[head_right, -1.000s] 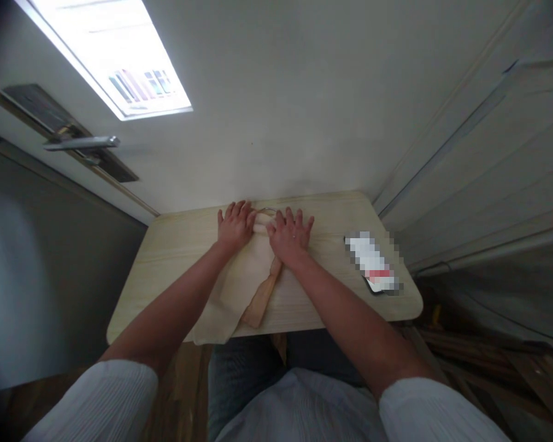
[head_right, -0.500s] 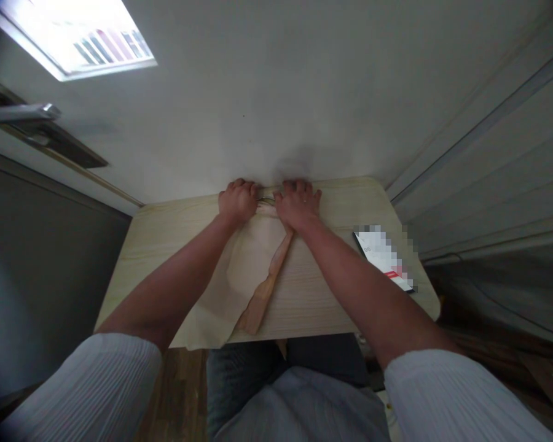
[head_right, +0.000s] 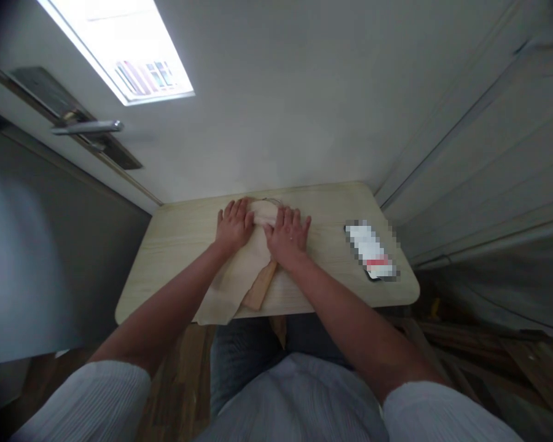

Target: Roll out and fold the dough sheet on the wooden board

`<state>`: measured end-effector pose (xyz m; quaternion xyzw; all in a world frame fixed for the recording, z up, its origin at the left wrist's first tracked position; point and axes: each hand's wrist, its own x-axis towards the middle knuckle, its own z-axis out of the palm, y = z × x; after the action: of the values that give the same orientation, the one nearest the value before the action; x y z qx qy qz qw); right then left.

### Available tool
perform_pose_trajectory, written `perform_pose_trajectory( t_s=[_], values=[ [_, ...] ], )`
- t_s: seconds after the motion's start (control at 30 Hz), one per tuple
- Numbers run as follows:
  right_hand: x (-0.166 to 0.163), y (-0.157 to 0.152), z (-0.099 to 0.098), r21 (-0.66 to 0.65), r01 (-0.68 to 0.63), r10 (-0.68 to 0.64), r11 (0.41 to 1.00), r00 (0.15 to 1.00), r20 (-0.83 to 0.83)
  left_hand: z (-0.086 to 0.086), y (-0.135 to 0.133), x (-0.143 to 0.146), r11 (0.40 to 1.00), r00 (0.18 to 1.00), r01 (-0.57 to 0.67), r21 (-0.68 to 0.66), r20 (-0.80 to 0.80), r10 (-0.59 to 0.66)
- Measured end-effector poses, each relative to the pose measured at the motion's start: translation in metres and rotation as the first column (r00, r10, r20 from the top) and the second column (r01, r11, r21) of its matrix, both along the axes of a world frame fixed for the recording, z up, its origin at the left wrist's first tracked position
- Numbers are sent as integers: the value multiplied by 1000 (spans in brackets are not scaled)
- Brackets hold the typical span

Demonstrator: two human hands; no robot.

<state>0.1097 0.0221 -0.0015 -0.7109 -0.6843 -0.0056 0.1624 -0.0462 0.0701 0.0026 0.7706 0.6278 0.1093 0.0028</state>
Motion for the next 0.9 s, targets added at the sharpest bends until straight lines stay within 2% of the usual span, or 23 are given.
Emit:
perform_pose_trajectory(
  t_s=[0.1,0.17,0.27,0.5,0.67,0.8,0.9],
  values=[
    [-6,-14,-2,11,-4,4,1000,1000,8,-1,-12,-6,1000,1000,3,-5,-18,-3],
    [-7,-12,-2,9,5,-5,1000,1000,5,0,-11,-6,1000,1000,2,-9,-28,-3],
    [-1,4,-2,-15,22,-22,1000,1000,-5,1,1,0,1000,1000,-5,-9,-31,4],
    [23,63,1,-79,28,-29,997,1000,-7,6,48,26,999,1000,-10,32,-3,10],
    [38,98,-1,-146,13,-14,989,1000,-4,7,76,38,1000,1000,6,-2,-22,-6],
    [42,109,-2,-167,10,-12,986,1000,-14,5,87,41,1000,1000,-18,6,-15,18],
    [39,101,1,-144,9,-10,990,1000,-6,4,82,40,1000,1000,-1,17,-17,2]
  ],
)
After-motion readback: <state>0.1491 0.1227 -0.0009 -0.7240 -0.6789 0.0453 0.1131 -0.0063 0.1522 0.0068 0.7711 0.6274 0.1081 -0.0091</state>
